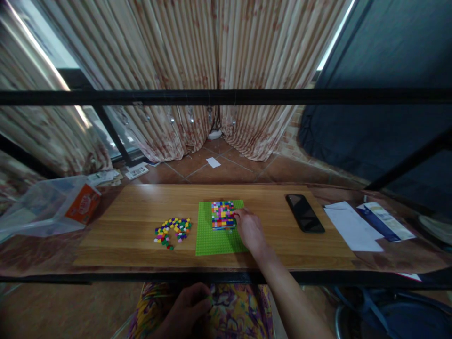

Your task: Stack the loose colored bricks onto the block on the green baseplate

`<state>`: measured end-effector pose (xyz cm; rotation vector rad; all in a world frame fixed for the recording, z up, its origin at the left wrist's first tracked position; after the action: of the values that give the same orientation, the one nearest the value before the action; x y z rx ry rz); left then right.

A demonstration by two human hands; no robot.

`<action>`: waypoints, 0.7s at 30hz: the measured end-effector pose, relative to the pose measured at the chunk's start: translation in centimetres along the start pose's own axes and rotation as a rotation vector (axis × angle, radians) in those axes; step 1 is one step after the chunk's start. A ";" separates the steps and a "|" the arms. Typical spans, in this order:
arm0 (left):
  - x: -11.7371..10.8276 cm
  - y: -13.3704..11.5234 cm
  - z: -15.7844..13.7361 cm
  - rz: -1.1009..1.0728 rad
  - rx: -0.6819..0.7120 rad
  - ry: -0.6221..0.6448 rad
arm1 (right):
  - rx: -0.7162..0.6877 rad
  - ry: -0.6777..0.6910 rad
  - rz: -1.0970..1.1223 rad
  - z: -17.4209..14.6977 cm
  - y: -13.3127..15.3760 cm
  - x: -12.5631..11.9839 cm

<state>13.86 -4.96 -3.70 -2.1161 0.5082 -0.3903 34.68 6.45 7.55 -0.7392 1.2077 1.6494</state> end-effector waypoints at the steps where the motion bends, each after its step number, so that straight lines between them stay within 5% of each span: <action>1: 0.0 0.0 0.0 -0.005 0.003 0.004 | -0.002 -0.006 0.013 0.0 0.0 0.0; 21: -0.3 2.7 1.2 -0.009 -0.053 -0.022 | 0.286 -0.190 0.514 -1.9 -4.0 1.5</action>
<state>13.51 -5.37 -6.63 -2.1722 0.5009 -0.3614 37.67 5.46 4.12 -0.0882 1.5343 1.8459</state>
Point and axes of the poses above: each hand's wrist, its own z-axis towards the middle knuckle, its own x-axis out of the palm, y = z × x, the point moved 9 cm from there along z, towards the middle knuckle, and after that the axes turned 6 degrees about -x, right-handed, at the moved point
